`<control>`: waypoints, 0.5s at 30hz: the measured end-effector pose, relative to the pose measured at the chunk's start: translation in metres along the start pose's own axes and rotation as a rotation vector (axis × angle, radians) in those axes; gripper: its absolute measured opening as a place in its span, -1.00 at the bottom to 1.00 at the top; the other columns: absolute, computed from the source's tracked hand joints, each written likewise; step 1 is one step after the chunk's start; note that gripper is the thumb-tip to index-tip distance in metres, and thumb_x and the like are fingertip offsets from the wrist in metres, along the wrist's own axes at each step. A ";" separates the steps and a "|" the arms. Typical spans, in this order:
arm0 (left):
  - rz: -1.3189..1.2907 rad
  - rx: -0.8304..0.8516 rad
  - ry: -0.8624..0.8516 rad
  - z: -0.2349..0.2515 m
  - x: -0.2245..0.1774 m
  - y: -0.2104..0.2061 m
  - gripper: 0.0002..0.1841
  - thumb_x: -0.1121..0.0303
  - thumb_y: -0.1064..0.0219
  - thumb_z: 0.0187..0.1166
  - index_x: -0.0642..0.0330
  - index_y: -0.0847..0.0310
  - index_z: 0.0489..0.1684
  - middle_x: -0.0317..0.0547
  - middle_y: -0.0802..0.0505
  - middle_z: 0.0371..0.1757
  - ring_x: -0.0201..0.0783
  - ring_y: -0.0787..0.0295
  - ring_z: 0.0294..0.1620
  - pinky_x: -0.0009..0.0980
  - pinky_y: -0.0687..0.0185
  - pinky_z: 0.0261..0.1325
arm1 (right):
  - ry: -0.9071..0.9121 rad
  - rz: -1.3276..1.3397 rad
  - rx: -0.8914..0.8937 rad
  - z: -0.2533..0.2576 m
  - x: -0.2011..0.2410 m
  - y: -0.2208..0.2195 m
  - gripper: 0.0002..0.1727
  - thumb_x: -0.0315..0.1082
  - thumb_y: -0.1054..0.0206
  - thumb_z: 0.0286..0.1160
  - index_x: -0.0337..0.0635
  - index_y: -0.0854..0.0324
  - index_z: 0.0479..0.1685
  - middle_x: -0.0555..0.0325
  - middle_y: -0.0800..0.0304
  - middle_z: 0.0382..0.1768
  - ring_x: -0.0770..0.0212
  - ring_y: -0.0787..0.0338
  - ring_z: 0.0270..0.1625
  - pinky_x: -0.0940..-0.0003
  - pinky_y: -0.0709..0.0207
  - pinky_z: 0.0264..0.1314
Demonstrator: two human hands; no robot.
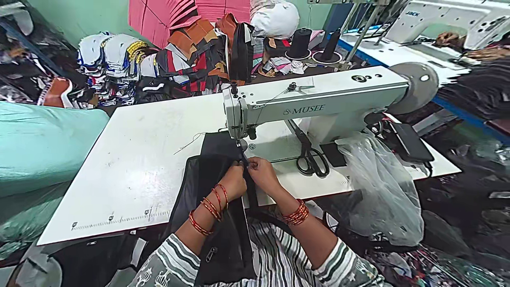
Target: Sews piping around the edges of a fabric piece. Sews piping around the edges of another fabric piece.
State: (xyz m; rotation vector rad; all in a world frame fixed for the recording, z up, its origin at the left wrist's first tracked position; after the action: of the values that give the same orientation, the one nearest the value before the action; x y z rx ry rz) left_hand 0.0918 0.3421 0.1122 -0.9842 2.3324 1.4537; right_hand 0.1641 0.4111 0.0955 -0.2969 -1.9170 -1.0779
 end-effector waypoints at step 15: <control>0.105 -0.008 0.093 0.000 -0.012 -0.015 -0.37 0.62 -0.11 0.62 0.54 -0.10 0.74 0.41 -0.21 0.78 0.17 -0.39 0.69 -0.14 -0.39 0.67 | 0.028 0.119 0.031 -0.006 -0.006 0.000 -0.66 -0.57 -0.20 0.55 -0.42 -0.65 0.27 -0.11 -0.80 -0.01 0.22 -0.74 -0.08 0.33 -0.58 0.08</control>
State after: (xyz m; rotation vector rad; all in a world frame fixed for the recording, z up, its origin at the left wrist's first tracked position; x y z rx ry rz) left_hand 0.1107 0.3433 0.1076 -0.9643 2.4807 1.4861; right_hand 0.1712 0.4080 0.0918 -0.3715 -1.8656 -0.9684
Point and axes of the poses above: each hand's wrist, its own z-axis towards the middle knuckle, its own y-axis out of the back of the hand, x = y × z, the point moved 8 cm from there along z, towards the middle knuckle
